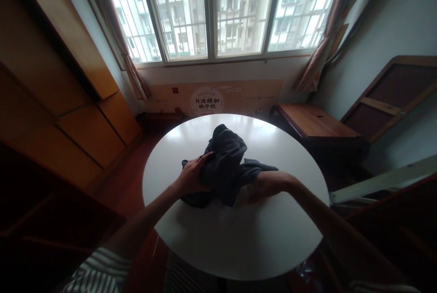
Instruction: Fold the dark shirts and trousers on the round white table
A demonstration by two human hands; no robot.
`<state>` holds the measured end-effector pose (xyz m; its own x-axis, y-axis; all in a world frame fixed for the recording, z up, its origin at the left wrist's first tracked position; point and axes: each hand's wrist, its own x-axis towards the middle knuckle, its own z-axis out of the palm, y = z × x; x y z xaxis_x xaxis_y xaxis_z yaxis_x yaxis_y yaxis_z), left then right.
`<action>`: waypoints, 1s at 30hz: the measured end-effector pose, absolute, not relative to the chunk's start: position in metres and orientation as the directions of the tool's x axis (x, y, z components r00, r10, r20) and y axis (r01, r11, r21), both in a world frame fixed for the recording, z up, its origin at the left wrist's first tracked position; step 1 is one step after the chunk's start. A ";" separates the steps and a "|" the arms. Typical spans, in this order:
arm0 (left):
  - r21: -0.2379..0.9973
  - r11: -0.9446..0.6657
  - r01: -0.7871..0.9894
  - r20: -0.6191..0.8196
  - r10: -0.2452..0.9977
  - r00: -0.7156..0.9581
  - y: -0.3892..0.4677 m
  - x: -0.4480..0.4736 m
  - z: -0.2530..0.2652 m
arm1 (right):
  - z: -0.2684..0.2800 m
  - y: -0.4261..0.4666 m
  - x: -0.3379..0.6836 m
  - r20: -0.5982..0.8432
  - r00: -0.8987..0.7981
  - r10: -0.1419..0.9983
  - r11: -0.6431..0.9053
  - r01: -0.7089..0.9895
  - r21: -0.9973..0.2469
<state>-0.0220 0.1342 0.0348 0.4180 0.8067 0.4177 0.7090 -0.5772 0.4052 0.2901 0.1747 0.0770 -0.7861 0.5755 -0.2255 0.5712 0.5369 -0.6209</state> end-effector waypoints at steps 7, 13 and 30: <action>0.429 -0.582 0.690 0.408 0.807 0.427 0.138 -0.026 0.032 | 0.079 0.191 0.335 -0.042 -0.546 0.837 0.495 0.787 -0.368; 0.422 -0.620 0.661 0.356 0.784 0.508 0.147 -0.031 0.040 | 0.041 0.212 0.283 0.367 -0.792 0.488 0.853 0.522 -0.006; 0.709 -0.349 0.613 0.336 0.931 0.141 0.094 -0.048 -0.014 | -0.024 0.187 0.230 0.335 -0.629 0.701 0.685 0.466 -0.560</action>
<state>-0.0484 0.0945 -0.0144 0.1413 0.9312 0.3360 0.6128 -0.3488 0.7090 0.2300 0.1872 -0.0238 -0.6290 0.7013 0.3355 0.4658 0.6855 -0.5596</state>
